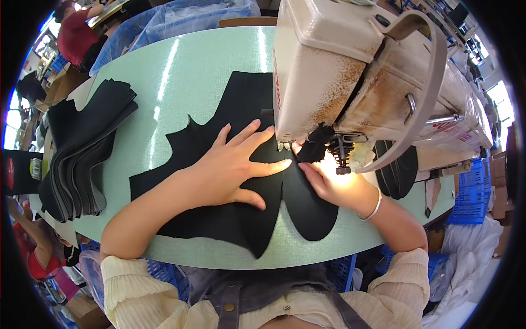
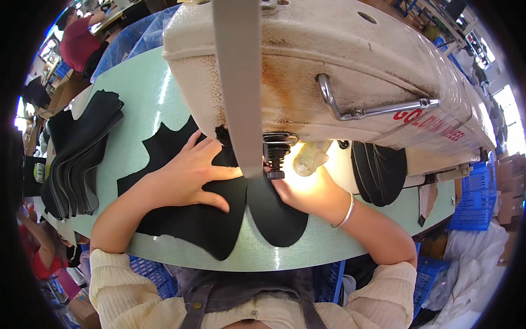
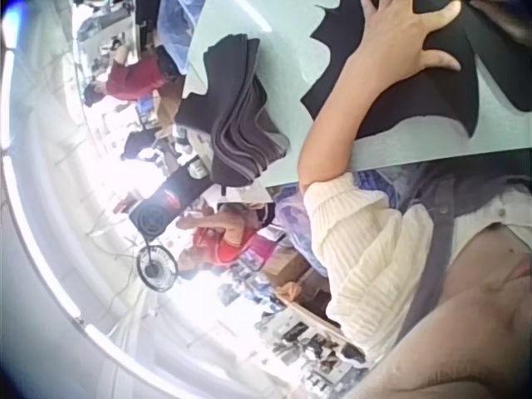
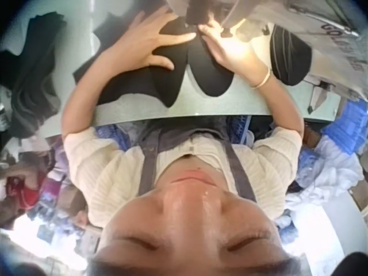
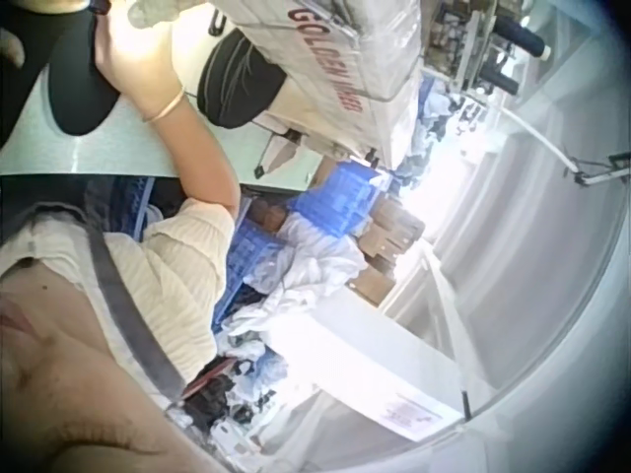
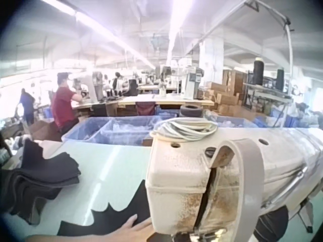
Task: The person sews shoe upper pieces together using a sewing machine, taking fabric pieces from a stack, aligning them under the machine needle to stitch them, and turning the sewn parts inside out by hand.
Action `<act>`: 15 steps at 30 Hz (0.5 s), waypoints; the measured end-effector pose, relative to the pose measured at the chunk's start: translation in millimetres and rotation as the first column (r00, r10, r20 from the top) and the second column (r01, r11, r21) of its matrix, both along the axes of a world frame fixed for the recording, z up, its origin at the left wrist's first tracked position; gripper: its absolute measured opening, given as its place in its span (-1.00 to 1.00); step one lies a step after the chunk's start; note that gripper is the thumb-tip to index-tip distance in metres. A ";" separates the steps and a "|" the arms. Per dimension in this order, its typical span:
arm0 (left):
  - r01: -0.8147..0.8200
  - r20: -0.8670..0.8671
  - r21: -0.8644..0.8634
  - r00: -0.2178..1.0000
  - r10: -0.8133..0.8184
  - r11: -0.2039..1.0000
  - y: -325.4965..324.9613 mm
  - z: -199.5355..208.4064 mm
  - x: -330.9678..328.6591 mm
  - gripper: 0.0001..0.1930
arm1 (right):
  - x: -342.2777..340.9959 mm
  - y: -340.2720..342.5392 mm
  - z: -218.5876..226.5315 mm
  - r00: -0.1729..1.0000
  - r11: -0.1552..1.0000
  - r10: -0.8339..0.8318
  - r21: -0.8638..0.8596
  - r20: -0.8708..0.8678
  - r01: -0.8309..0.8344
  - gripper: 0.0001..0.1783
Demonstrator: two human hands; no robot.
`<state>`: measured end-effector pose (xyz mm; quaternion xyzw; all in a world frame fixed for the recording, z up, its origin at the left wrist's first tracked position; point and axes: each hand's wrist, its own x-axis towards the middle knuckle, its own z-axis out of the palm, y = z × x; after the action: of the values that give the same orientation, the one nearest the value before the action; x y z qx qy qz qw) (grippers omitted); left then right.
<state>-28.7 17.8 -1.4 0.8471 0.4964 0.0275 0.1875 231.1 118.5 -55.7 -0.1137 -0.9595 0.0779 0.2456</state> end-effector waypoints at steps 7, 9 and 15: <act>-0.018 -0.019 0.003 1.000 0.018 1.000 8.6 11.3 6.7 -0.29 | -8.7 25.8 -16.8 0.999 0.982 0.046 0.185 -0.006 -0.044 -0.81; -0.062 -0.129 0.030 0.990 0.066 0.998 -3.3 13.3 21.7 -0.30 | -8.3 14.3 -3.6 1.000 0.980 -0.017 0.198 -0.011 0.019 -0.80; -0.003 -0.114 -0.046 0.994 -0.002 0.999 -18.5 17.3 19.1 -0.03 | -2.4 -25.2 27.3 0.988 0.986 -0.133 -0.090 0.078 0.140 -0.65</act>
<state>-9.6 -0.7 15.9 0.8427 0.5071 -0.0321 0.1782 228.7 93.3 -28.4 -0.1935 -0.9529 0.1022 0.2100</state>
